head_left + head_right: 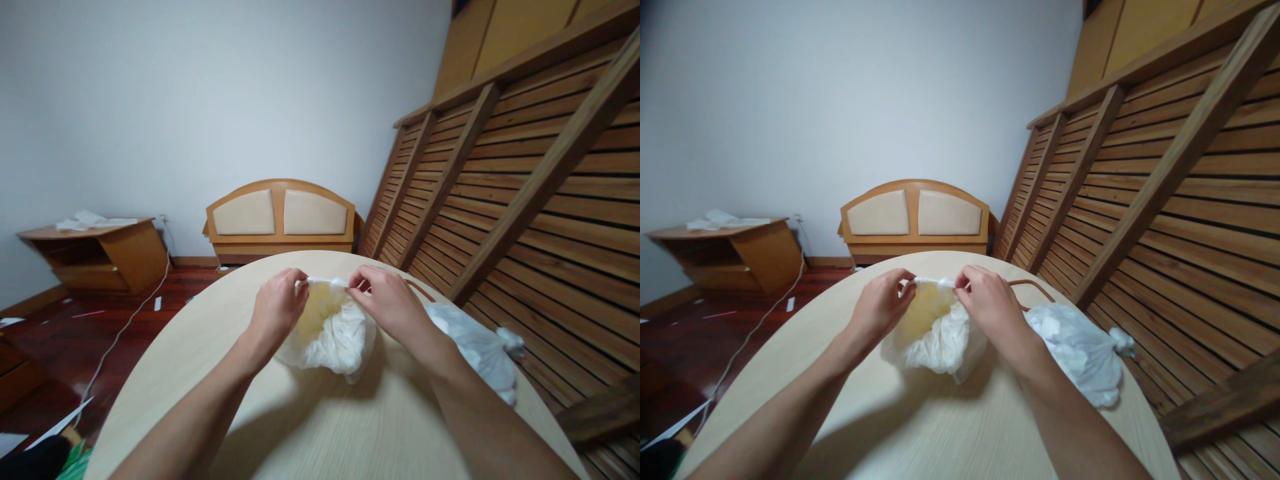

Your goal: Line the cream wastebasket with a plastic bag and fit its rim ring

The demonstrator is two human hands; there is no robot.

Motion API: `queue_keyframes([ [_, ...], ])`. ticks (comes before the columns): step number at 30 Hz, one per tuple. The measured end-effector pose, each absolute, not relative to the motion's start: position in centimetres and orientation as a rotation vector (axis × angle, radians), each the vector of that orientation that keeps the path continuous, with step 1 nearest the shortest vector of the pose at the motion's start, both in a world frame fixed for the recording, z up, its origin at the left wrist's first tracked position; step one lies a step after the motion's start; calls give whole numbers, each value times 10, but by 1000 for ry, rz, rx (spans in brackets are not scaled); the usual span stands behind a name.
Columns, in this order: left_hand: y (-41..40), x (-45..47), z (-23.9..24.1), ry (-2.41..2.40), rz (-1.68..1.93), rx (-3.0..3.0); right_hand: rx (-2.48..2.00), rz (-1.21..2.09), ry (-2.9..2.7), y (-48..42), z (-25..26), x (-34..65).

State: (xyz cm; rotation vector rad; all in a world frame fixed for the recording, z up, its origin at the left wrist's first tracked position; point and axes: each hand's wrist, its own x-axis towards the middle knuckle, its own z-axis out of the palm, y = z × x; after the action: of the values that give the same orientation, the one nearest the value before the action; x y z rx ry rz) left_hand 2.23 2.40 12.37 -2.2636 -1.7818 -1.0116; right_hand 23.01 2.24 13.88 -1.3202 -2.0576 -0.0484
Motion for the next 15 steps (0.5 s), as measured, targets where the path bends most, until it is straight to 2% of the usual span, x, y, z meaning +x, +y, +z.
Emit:
queue_keyframes([
  [7, 23, 23, 125, -1787, -1018, -2285, -1524, -8, -2059, 14, 146, 237],
  [15, 19, 25, 126, -1772, -942, -2284, -1409, -30, -2057, 16, 140, 229],
])
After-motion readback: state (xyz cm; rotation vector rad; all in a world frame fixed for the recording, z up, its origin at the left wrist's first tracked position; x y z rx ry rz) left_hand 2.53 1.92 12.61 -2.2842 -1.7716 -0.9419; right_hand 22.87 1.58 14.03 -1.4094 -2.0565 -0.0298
